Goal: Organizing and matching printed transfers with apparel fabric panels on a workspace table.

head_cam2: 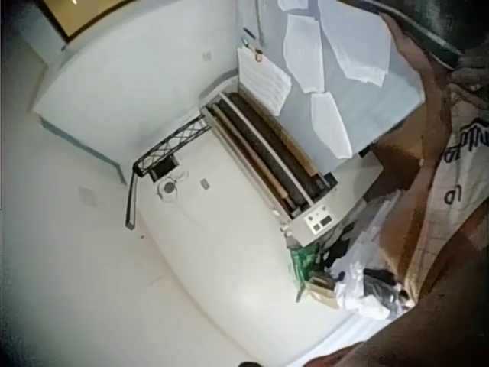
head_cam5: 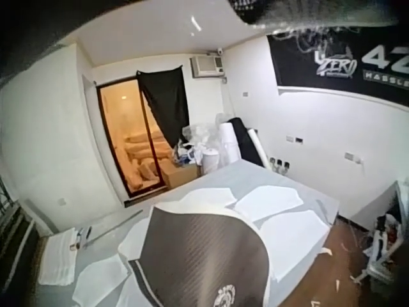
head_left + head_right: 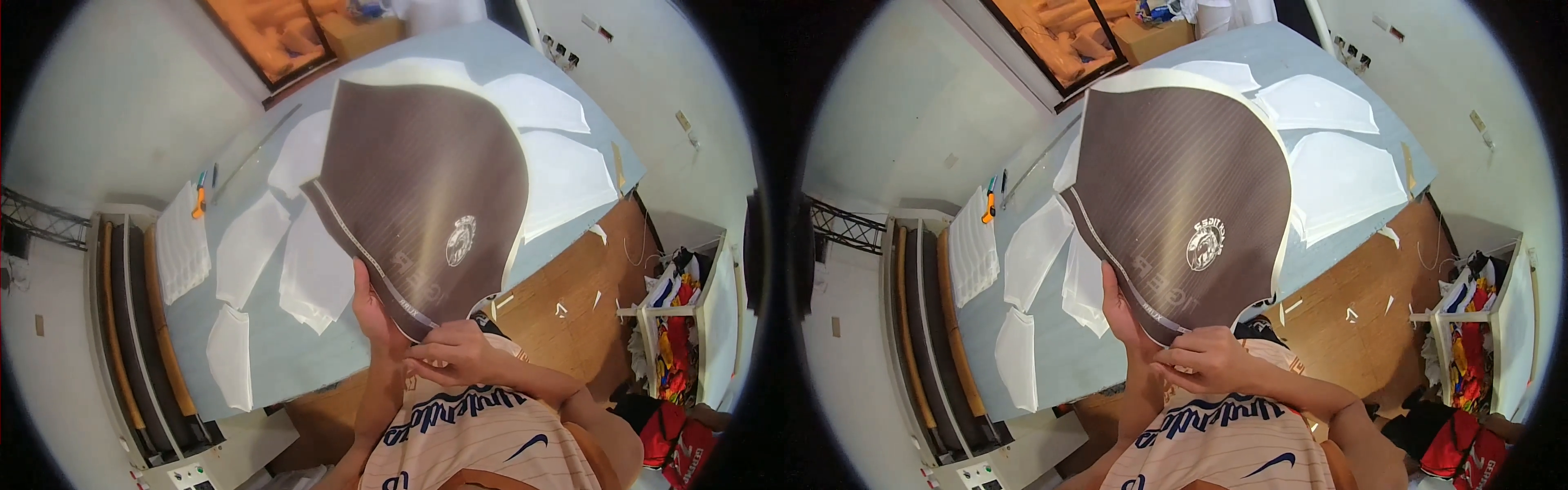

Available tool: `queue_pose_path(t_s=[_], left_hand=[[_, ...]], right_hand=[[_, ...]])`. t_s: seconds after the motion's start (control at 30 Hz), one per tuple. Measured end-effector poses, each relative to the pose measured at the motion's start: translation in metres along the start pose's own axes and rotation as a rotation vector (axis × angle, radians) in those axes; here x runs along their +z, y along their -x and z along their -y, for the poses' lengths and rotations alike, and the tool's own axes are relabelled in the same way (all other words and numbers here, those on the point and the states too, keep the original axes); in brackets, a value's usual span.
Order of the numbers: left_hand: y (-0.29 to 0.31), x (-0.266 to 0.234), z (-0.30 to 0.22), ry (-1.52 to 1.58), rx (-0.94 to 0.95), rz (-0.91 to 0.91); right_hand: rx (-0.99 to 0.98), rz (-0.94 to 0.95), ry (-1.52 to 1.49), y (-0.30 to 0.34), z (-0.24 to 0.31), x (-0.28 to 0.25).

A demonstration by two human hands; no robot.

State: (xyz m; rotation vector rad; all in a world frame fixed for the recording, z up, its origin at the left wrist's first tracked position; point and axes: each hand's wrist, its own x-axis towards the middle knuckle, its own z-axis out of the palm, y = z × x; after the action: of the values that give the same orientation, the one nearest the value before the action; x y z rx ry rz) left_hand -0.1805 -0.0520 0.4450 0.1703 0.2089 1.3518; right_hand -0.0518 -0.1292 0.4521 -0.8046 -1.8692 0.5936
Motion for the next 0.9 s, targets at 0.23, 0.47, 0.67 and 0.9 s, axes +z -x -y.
queue_pose_path(t_s=[0.23,0.47,0.67,0.9], left_hand=[[0.005,0.014,0.000,-0.234,0.071,-0.171],[0.016,-0.022,0.000,-0.991,0.231,0.014],[0.004,0.005,0.038,-1.435,0.528,0.383],[-0.003,-0.002,0.033,-1.873,0.501,0.617]], right_hand=[[-0.059,-0.114,0.176,-0.011,0.004,-0.004],[0.104,-0.545,0.454,-0.067,0.023,-0.021],[0.278,-0.409,0.599,-0.054,0.006,-0.041],[0.554,-0.450,0.594,-0.047,-0.006,-0.062]])
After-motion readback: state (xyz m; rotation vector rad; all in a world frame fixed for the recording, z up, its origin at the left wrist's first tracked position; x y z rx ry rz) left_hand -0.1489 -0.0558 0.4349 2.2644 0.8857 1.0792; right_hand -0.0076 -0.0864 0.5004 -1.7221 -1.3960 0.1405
